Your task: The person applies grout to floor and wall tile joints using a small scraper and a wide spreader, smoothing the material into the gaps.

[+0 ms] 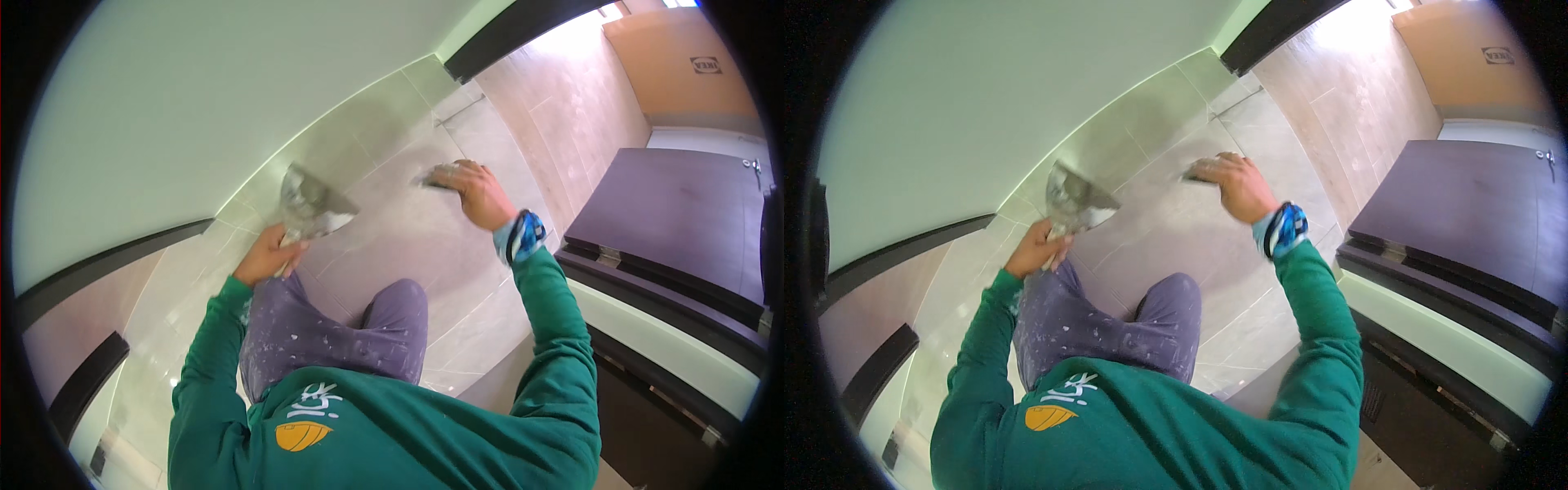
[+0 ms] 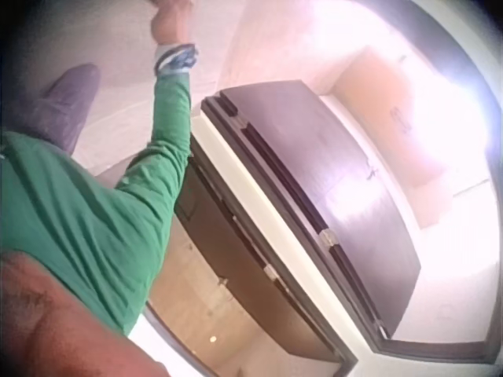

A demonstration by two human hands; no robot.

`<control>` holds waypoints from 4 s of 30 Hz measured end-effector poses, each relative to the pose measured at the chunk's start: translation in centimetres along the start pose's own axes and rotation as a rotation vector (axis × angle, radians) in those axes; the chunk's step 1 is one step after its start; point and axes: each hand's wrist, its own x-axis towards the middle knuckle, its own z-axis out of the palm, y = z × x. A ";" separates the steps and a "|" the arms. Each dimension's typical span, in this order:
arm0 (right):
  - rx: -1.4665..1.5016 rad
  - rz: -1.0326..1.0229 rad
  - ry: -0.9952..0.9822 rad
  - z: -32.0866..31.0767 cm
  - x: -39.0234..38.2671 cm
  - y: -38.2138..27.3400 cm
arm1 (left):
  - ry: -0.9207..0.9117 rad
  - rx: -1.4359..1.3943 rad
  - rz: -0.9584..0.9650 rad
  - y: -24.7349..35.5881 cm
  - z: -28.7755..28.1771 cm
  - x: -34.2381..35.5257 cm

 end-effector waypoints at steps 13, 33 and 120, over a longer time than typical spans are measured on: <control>-0.294 0.200 -0.065 13.2 11.0 22.3 | 0.409 -0.007 -0.293 -14.4 0.1 -0.6; -0.304 0.115 -0.053 17.5 8.7 17.8 | 0.352 0.063 -0.354 -12.3 -0.2 1.7; 0.032 0.807 -0.063 34.2 11.2 -17.4 | 0.271 -0.067 -0.149 -6.5 1.9 -5.9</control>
